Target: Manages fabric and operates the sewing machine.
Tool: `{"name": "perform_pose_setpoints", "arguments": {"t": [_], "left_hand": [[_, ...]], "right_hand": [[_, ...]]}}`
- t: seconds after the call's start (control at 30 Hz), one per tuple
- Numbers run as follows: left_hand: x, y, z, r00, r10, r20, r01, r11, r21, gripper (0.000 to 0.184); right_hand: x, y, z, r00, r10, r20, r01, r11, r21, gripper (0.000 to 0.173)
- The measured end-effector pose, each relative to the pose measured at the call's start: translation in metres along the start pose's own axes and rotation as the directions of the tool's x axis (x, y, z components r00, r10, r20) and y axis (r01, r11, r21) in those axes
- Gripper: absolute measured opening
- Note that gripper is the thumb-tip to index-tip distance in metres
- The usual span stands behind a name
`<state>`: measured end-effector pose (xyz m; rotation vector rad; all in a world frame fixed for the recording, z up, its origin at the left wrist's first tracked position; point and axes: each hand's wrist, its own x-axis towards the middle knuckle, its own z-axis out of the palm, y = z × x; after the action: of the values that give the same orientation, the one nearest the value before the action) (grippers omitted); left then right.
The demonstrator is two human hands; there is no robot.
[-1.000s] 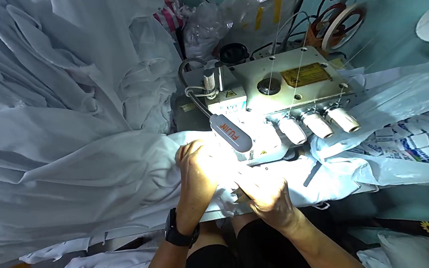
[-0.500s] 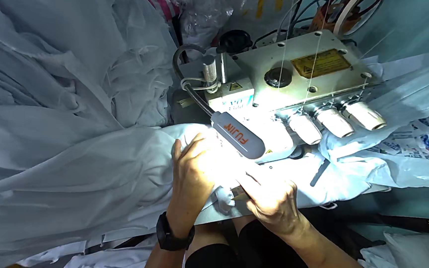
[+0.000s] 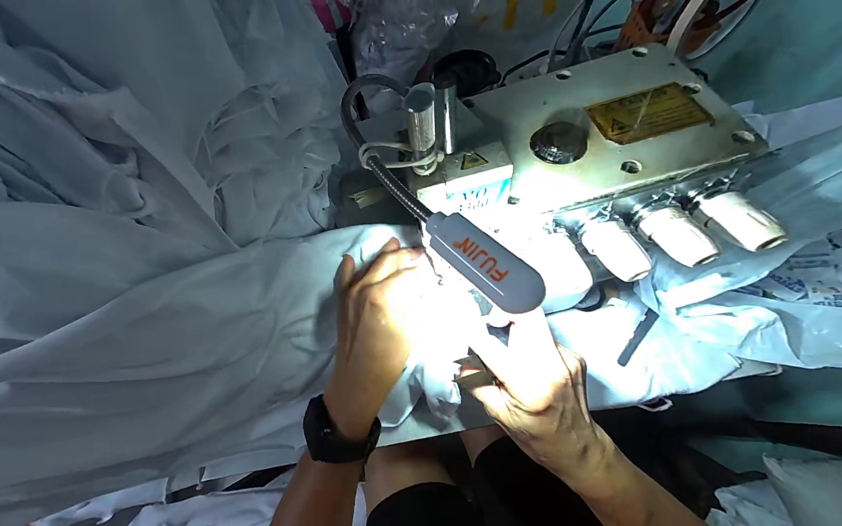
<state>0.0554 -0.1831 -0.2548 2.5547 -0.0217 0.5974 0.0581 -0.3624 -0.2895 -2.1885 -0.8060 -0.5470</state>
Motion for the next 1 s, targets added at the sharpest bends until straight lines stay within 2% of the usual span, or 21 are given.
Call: {"name": "perform_pose_setpoints", "arguments": {"t": [0.07,0.17,0.3,0.37,0.43,0.5,0.53,0.6,0.63,0.67,0.73,0.8,0.83,0.93,1.0], "left_hand": [[0.01,-0.004,-0.003,0.999,0.016,0.035,-0.016,1.0,0.016,0.015],[0.022,-0.001,-0.009,1.0,0.001,0.006,-0.001,1.0,0.002,0.008],[0.056,0.015,-0.023,0.99,-0.126,0.058,0.124,0.992,0.033,0.015],[0.07,0.003,-0.009,0.982,-0.189,0.015,0.189,0.982,0.028,0.019],[0.07,-0.01,0.007,0.969,-0.24,-0.064,0.244,0.968,0.052,0.023],[0.047,-0.001,0.0,0.961,-0.271,-0.055,0.274,0.961,0.05,0.03],[0.032,0.005,-0.004,0.955,-0.291,-0.065,0.293,0.956,0.027,0.039],[0.011,0.012,-0.01,0.923,-0.373,-0.091,0.373,0.928,-0.018,0.058],[0.003,0.012,-0.013,0.904,-0.416,-0.094,0.415,0.909,-0.037,0.062],[-0.004,0.012,-0.017,0.891,-0.446,-0.082,0.442,0.895,-0.064,0.061],[-0.011,0.008,-0.025,0.886,-0.462,-0.032,0.457,0.884,-0.096,0.05],[-0.012,0.002,-0.033,0.92,-0.388,-0.057,0.385,0.921,-0.061,0.027],[-0.012,-0.001,-0.038,0.939,-0.337,-0.07,0.335,0.942,-0.036,0.022],[-0.014,-0.005,-0.051,0.964,-0.239,-0.119,0.236,0.971,-0.045,0.019],[-0.014,-0.01,-0.054,0.965,-0.217,-0.149,0.201,0.973,-0.115,0.015]], "right_hand": [[0.001,-0.003,0.002,0.999,0.032,0.017,-0.032,0.999,0.004,0.032],[-0.001,-0.009,0.005,0.996,0.085,0.008,-0.085,0.996,0.026,0.035],[-0.011,-0.014,0.011,0.984,0.099,-0.147,-0.066,0.975,0.213,0.02],[-0.017,-0.013,0.008,0.985,0.081,-0.156,-0.032,0.956,0.29,0.025],[-0.025,-0.007,0.004,0.99,0.073,-0.121,-0.032,0.948,0.316,0.034],[-0.033,-0.001,-0.003,0.994,0.098,-0.053,-0.08,0.958,0.277,0.036],[-0.035,0.001,-0.008,0.992,0.126,-0.008,-0.12,0.962,0.247,0.037],[-0.034,0.001,-0.019,0.974,0.194,0.113,-0.212,0.962,0.172,0.054],[-0.032,0.001,-0.022,0.964,0.213,0.16,-0.235,0.962,0.139,0.062],[-0.028,0.001,-0.025,0.958,0.219,0.185,-0.245,0.961,0.13,0.065],[-0.021,-0.002,-0.03,0.953,0.217,0.209,-0.256,0.95,0.179,0.051],[-0.012,-0.006,-0.031,0.961,0.203,0.189,-0.244,0.941,0.233,0.036],[-0.007,-0.007,-0.03,0.971,0.186,0.151,-0.216,0.951,0.221,0.033],[0.007,-0.009,-0.021,0.994,0.105,-0.006,-0.105,0.992,0.071,0.026],[0.013,-0.014,-0.015,0.995,0.101,-0.02,-0.102,0.995,-0.009,0.024]]}}
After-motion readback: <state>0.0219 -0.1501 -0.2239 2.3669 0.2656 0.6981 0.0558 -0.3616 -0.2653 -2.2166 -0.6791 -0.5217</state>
